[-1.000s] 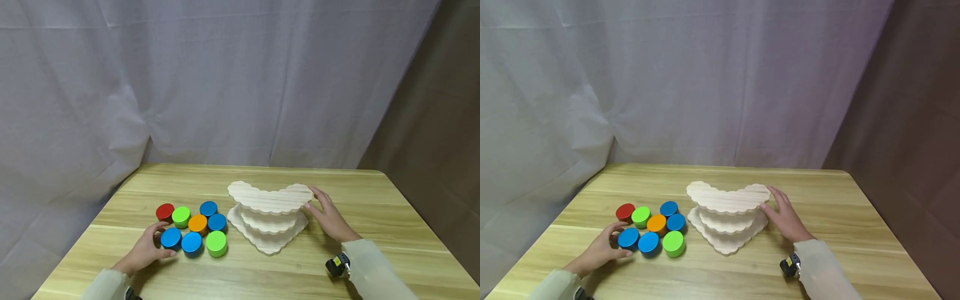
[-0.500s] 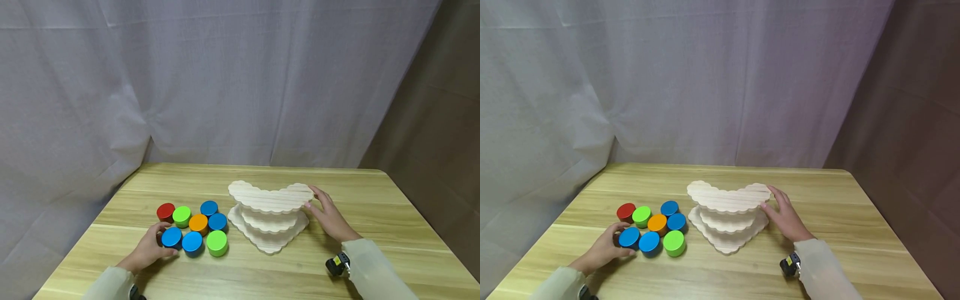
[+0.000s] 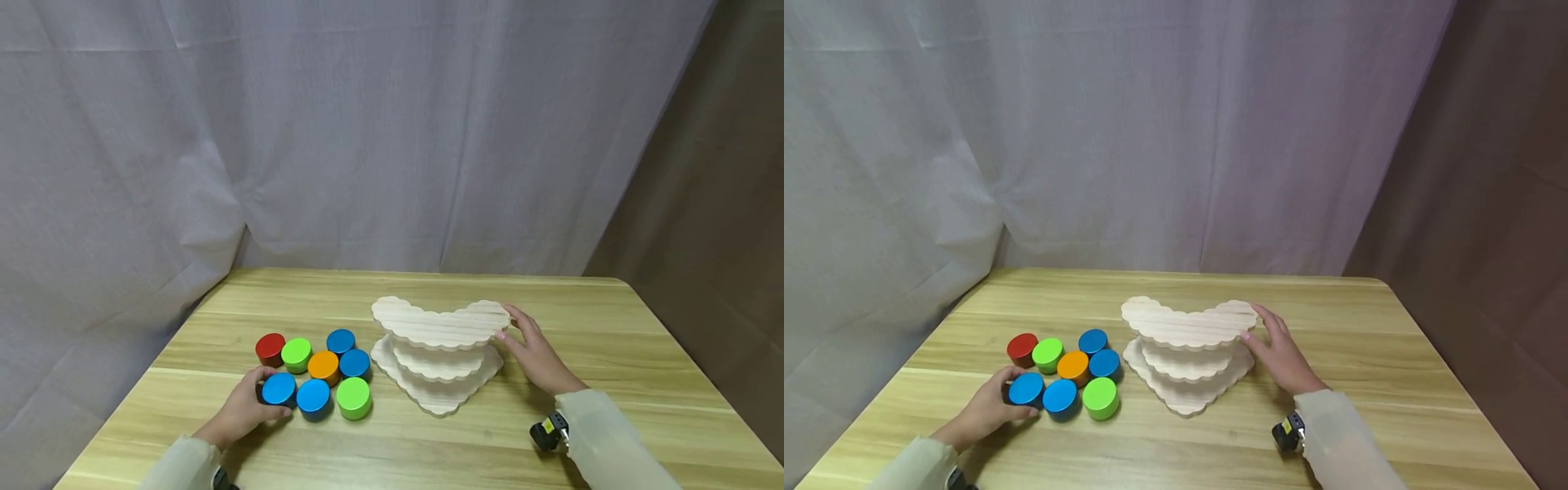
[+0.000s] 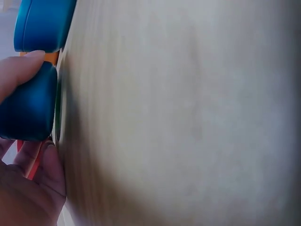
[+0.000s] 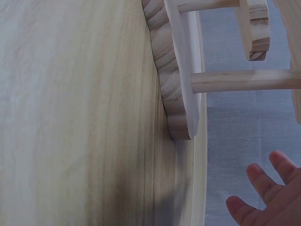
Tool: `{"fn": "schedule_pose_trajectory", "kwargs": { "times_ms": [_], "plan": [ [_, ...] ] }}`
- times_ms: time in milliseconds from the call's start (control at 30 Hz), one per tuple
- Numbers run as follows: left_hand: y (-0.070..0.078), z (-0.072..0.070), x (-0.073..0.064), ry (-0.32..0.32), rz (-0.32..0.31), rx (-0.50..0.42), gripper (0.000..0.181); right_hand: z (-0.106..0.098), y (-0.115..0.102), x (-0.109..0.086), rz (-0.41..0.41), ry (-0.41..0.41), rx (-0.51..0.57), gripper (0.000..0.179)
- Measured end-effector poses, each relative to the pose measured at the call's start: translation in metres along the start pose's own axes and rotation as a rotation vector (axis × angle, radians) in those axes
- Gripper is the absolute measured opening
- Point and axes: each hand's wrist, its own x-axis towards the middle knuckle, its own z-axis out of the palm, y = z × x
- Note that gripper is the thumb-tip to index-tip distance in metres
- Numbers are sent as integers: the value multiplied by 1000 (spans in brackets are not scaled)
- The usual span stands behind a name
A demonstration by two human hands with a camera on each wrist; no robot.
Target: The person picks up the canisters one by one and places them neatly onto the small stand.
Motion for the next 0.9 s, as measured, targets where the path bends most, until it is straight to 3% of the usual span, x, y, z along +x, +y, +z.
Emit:
{"fn": "schedule_pose_trajectory", "kwargs": {
  "times_ms": [300, 600, 900],
  "plan": [
    [3, -8, -4, 39, -12, -132, 67, 1, 0, -1, 16, -11, 2, 63],
    [30, -22, -6, 106, 32, -102, 71, 2, 3, 0, 14, -24, -29, 64],
    [60, -20, -6, 117, 59, -238, 70, 1, 0, 0, 24, -23, -66, 63]
  ]
}}
